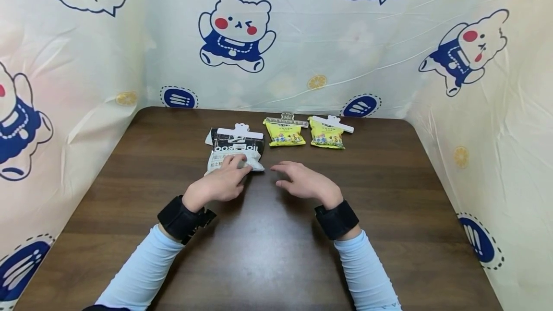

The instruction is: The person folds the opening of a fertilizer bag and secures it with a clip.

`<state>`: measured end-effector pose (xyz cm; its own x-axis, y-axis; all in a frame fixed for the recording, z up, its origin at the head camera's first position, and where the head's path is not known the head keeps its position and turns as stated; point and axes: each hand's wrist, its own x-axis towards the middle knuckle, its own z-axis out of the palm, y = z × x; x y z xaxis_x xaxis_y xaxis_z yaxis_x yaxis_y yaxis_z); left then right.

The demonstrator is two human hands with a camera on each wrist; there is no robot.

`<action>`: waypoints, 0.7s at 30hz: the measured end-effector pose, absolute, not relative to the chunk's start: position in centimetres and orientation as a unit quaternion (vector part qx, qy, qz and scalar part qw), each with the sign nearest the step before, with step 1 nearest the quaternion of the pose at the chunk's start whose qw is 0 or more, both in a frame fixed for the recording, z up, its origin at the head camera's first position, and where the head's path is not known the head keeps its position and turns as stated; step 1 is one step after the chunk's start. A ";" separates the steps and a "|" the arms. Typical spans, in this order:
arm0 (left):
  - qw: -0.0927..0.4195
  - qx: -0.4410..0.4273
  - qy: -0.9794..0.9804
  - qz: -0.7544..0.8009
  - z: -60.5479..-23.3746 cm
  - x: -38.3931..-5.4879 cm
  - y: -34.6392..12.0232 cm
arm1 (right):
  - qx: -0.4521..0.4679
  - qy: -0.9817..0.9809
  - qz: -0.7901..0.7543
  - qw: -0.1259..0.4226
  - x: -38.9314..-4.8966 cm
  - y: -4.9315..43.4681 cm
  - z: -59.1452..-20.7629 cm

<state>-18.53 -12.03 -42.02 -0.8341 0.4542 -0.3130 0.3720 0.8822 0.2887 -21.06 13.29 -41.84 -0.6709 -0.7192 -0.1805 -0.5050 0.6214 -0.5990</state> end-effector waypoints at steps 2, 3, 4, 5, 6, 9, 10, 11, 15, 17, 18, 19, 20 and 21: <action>0.193 0.215 0.951 0.113 -42.0 -18.5 -12.0 | -0.350 0.876 -0.260 0.207 -21.1 13.3 -41.8; 0.194 0.214 0.950 0.115 -42.0 -18.5 -11.9 | -0.350 0.876 -0.261 0.207 -21.1 13.3 -41.8; 0.195 0.212 0.951 0.115 -42.0 -18.5 -11.9 | -0.351 0.875 -0.261 0.207 -21.0 13.3 -41.9; 0.195 0.210 0.951 0.117 -42.0 -18.5 -11.9 | -0.352 0.874 -0.262 0.206 -21.0 13.3 -41.9; 0.195 0.208 0.951 0.119 -42.0 -18.5 -11.9 | -0.352 0.874 -0.263 0.207 -21.0 13.3 -41.9; 0.196 0.202 0.952 0.123 -42.1 -18.6 -11.9 | -0.352 0.872 -0.267 0.209 -21.0 13.3 -41.9; 0.195 0.201 0.952 0.125 -42.2 -18.6 -11.9 | -0.352 0.873 -0.266 0.210 -21.0 13.3 -41.9; 0.194 0.200 0.952 0.126 -42.3 -18.7 -12.0 | -0.351 0.873 -0.267 0.210 -21.0 13.3 -42.0; 0.186 0.195 0.955 0.127 -42.7 -18.9 -12.2 | -0.349 0.873 -0.268 0.209 -21.1 13.5 -42.0; 0.182 0.193 0.956 0.129 -42.8 -19.1 -12.3 | -0.349 0.874 -0.268 0.208 -21.1 13.5 -41.9; 0.181 0.191 0.956 0.131 -42.8 -19.2 -12.4 | -0.349 0.873 -0.269 0.208 -21.2 13.5 -41.9; 0.181 0.190 0.956 0.133 -42.8 -19.3 -12.4 | -0.349 0.874 -0.268 0.207 -21.2 13.6 -41.9; 0.181 0.189 0.956 0.135 -42.8 -19.4 -12.5 | -0.349 0.874 -0.267 0.207 -21.2 13.6 -41.9; 0.180 0.188 0.956 0.136 -42.8 -19.5 -12.6 | -0.349 0.874 -0.267 0.207 -21.2 13.6 -41.9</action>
